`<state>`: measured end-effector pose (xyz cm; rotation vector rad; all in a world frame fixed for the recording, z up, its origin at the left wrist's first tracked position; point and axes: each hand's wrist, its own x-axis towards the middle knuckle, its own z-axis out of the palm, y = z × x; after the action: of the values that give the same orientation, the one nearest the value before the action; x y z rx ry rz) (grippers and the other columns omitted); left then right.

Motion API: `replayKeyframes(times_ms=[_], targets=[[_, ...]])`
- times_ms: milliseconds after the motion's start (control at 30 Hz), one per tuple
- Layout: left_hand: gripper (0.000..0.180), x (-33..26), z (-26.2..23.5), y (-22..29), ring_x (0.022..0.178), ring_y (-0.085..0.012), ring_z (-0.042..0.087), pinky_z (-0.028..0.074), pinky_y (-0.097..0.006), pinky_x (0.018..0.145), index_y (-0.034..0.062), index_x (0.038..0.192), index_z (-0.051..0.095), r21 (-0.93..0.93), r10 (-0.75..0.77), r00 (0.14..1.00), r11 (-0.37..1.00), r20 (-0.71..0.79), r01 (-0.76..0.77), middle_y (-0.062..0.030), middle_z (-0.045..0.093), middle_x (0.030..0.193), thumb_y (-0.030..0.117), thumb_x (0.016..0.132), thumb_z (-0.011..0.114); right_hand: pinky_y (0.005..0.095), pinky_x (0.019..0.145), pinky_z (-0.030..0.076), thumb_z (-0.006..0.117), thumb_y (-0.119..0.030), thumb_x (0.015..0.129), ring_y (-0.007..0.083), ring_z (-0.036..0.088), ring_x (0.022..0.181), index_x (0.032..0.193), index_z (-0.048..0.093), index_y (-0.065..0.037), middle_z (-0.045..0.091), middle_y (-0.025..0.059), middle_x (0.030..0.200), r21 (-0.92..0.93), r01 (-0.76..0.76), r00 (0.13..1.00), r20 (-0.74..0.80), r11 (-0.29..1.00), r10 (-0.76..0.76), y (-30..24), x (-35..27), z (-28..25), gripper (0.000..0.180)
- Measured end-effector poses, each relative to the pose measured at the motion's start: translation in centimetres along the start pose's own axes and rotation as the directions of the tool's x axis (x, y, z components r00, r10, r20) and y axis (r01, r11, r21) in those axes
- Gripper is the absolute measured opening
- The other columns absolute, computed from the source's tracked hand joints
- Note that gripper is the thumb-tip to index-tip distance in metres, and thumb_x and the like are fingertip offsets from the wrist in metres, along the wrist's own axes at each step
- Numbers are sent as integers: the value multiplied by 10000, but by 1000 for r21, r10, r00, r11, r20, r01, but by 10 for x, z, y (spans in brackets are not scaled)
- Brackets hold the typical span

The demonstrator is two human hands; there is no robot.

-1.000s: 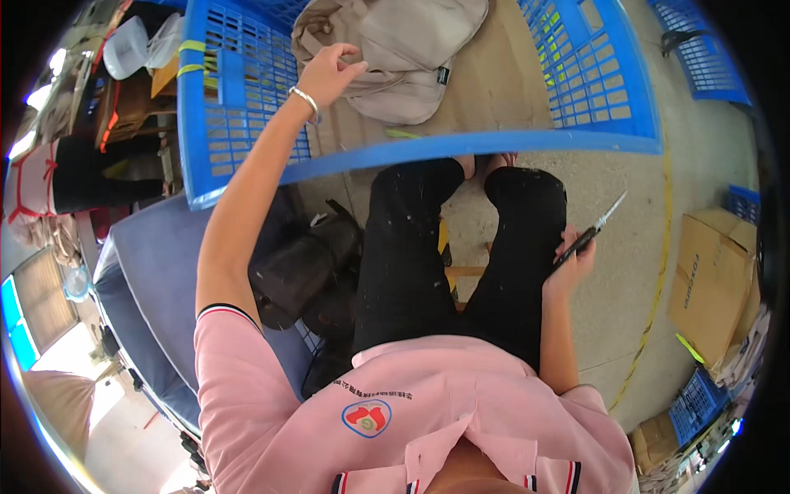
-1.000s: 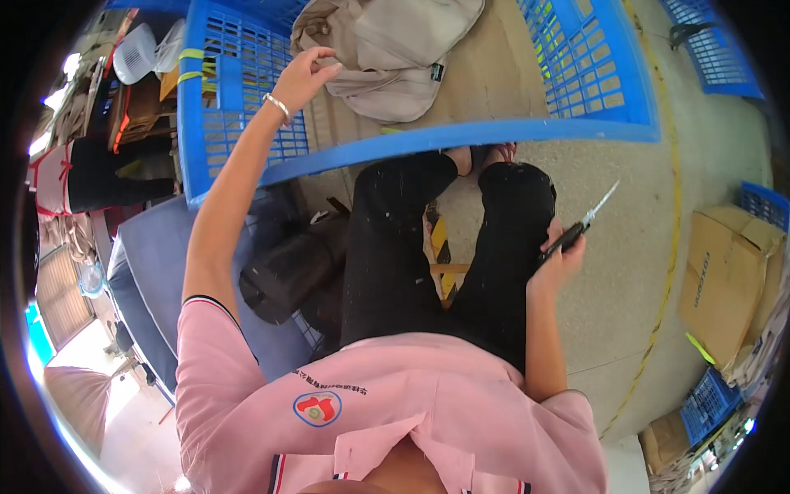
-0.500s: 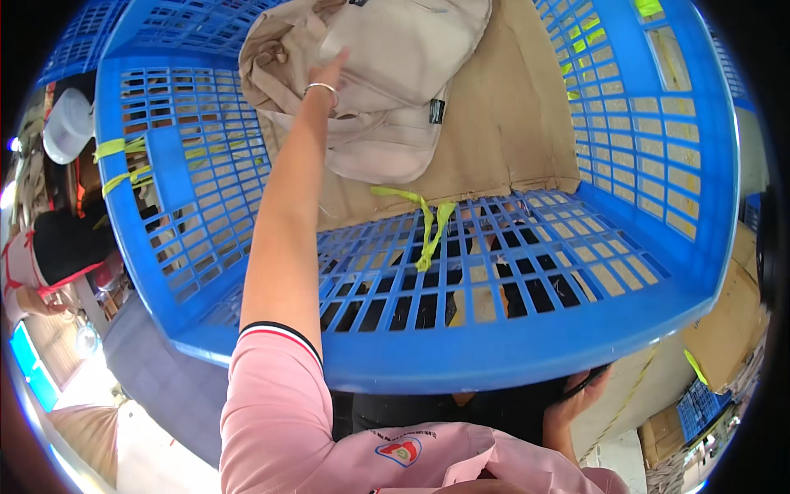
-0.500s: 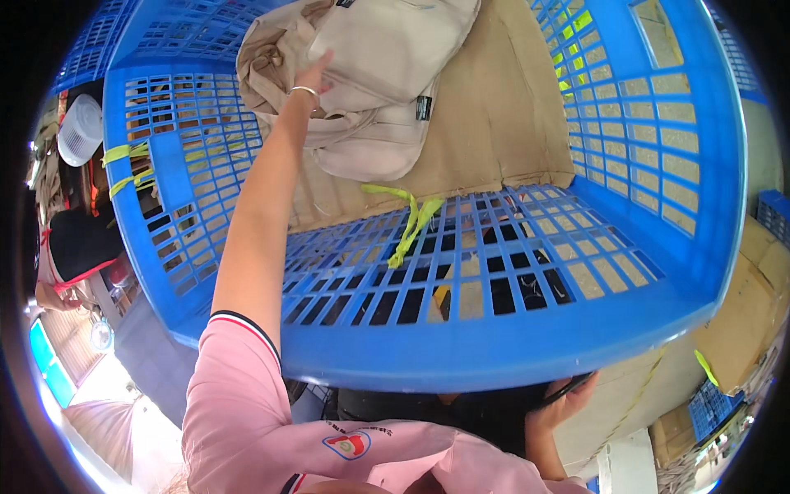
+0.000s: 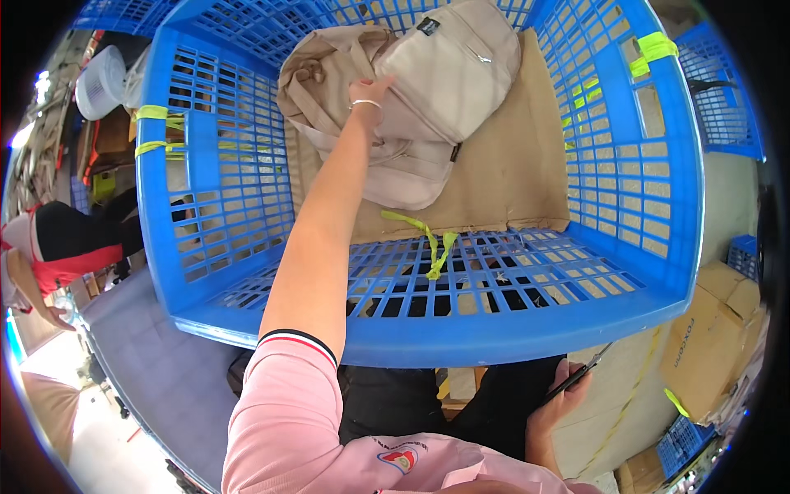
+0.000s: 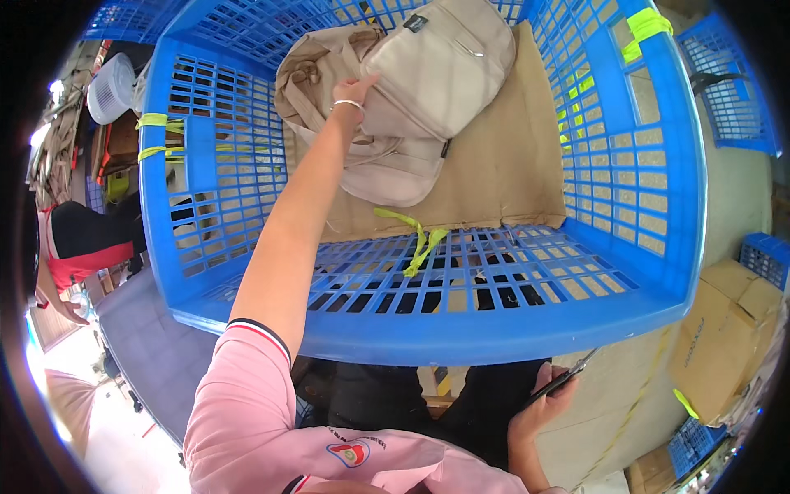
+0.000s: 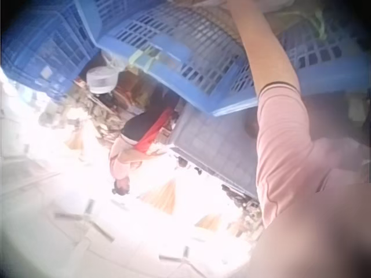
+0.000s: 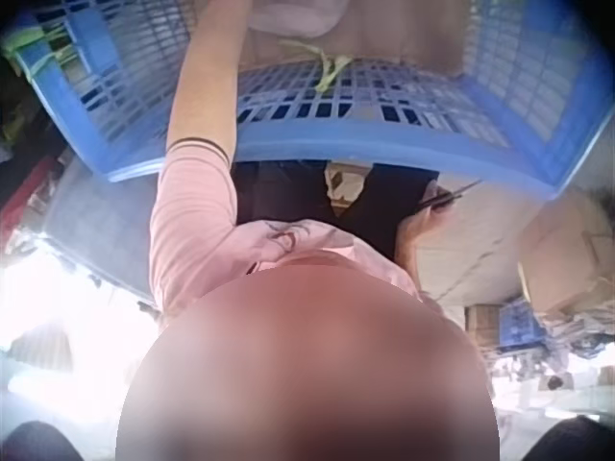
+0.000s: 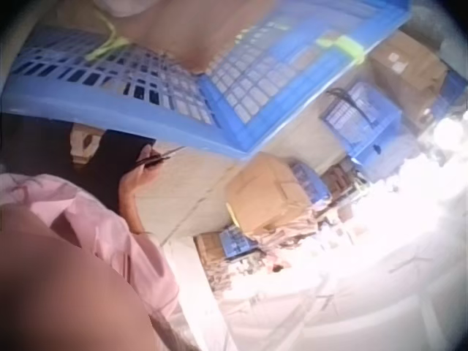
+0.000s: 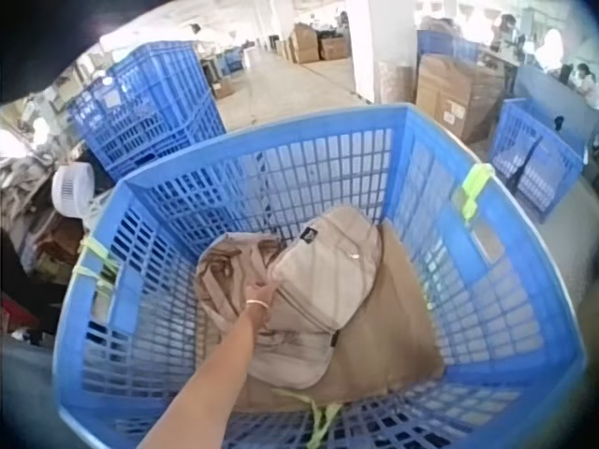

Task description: Trimming threads and labels from finished backpacks using scissors.

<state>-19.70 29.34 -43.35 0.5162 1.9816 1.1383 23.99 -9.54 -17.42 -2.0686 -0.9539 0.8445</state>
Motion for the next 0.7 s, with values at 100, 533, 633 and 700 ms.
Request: replayKeyframes(times_ms=[100,533,633,700], targets=[[474,-26,25,4,936,-241,662,525,-393,797,2,1030,703,177,339,939,929,-54,-325,-118,714,948,276,676,860,256,685,350,615,-153,969,104,396,758,887,470,-28,443,6,819,31,-23,1000,12,999,23,-9,-3,2,209],[332,-258,-92,239,942,-321,620,488,-434,796,98,942,677,370,848,395,261,355,-892,-98,666,940,412,839,637,251,562,322,656,-220,945,77,391,639,875,529,-42,438,-21,749,96,229,973,-41,969,-226,22,-12,-2,229],[221,-356,-195,275,916,-271,626,467,-407,811,121,963,687,338,932,219,115,288,-934,-55,665,919,309,848,671,264,645,411,648,-171,940,112,493,715,942,556,3,545,36,800,153,109,982,136,982,-130,4,-18,-7,196],[174,-411,-242,286,900,-239,629,449,-387,833,134,975,693,272,961,106,33,256,-962,-30,665,912,251,846,691,268,642,422,630,-169,943,113,505,707,969,564,3,560,48,806,198,121,966,200,973,-161,4,-16,-17,186]])
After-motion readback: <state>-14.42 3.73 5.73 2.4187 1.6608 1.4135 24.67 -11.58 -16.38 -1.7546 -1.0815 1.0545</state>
